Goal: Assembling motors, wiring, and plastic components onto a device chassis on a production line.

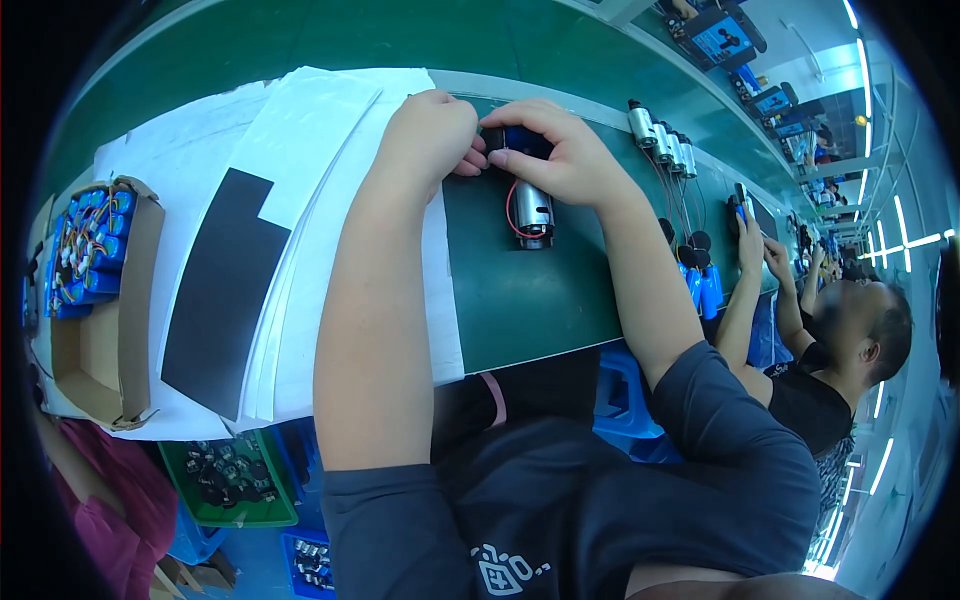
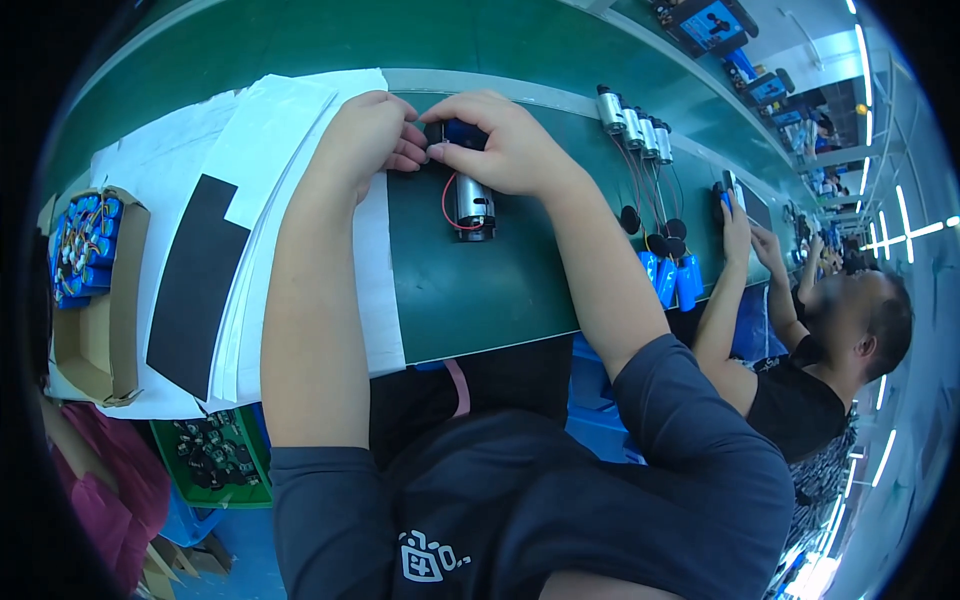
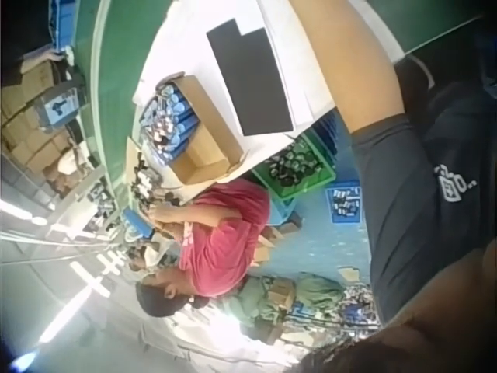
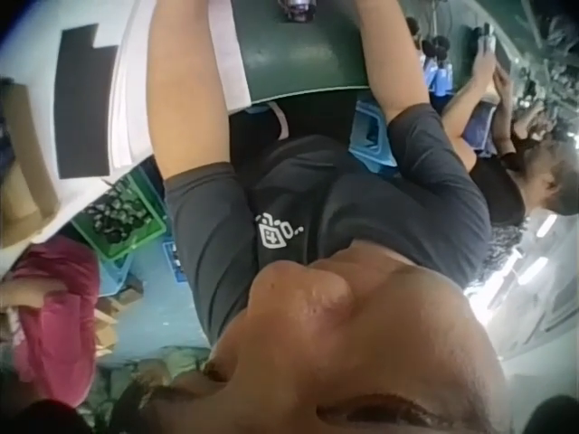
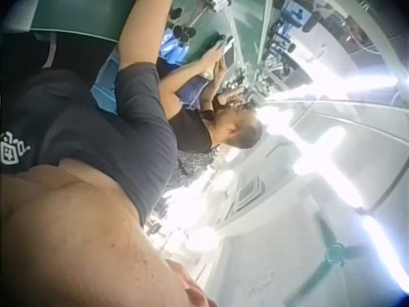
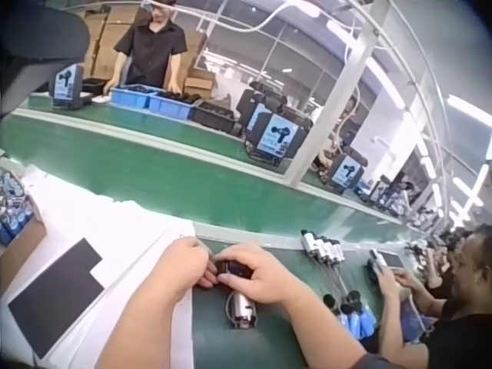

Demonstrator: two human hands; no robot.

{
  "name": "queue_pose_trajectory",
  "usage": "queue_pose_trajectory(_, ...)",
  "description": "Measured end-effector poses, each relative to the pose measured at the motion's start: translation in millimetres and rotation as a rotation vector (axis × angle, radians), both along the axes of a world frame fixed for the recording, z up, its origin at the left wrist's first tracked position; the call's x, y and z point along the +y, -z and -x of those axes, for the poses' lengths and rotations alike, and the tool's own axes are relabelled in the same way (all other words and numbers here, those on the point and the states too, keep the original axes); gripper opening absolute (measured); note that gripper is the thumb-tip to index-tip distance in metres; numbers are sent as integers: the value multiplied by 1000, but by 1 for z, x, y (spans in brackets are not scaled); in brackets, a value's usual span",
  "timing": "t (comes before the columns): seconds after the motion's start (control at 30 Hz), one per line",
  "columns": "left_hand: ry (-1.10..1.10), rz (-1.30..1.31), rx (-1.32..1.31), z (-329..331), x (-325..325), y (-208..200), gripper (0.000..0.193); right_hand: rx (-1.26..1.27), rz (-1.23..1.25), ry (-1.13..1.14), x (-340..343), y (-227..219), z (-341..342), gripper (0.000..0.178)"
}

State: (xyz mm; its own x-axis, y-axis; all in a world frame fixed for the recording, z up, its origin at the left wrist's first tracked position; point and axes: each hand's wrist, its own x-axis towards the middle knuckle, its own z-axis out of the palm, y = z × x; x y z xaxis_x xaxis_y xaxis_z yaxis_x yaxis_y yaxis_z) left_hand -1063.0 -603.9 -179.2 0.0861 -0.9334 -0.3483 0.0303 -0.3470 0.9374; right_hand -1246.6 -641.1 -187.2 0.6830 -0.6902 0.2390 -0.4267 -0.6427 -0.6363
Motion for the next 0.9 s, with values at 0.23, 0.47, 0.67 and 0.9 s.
queue_pose_trajectory(0.23, -70, 87, -47, -1, -1, 6, 29, -5, 70, -29, -2, 3, -1, 33)
queue_pose_trajectory(0.47, -34, 56, -100, 9, -2, 14, 27, -2, 91, -39, 2, 4, 6, 32)
queue_pose_trajectory(0.67, -13, 28, -168, -1, -9, 19, 27, -13, 124, -66, -5, 10, -5, 32)
queue_pose_trajectory(0.9, 51, 184, -368, 23, -13, 19, 36, 16, 17, -10, -11, 8, 23, 35)
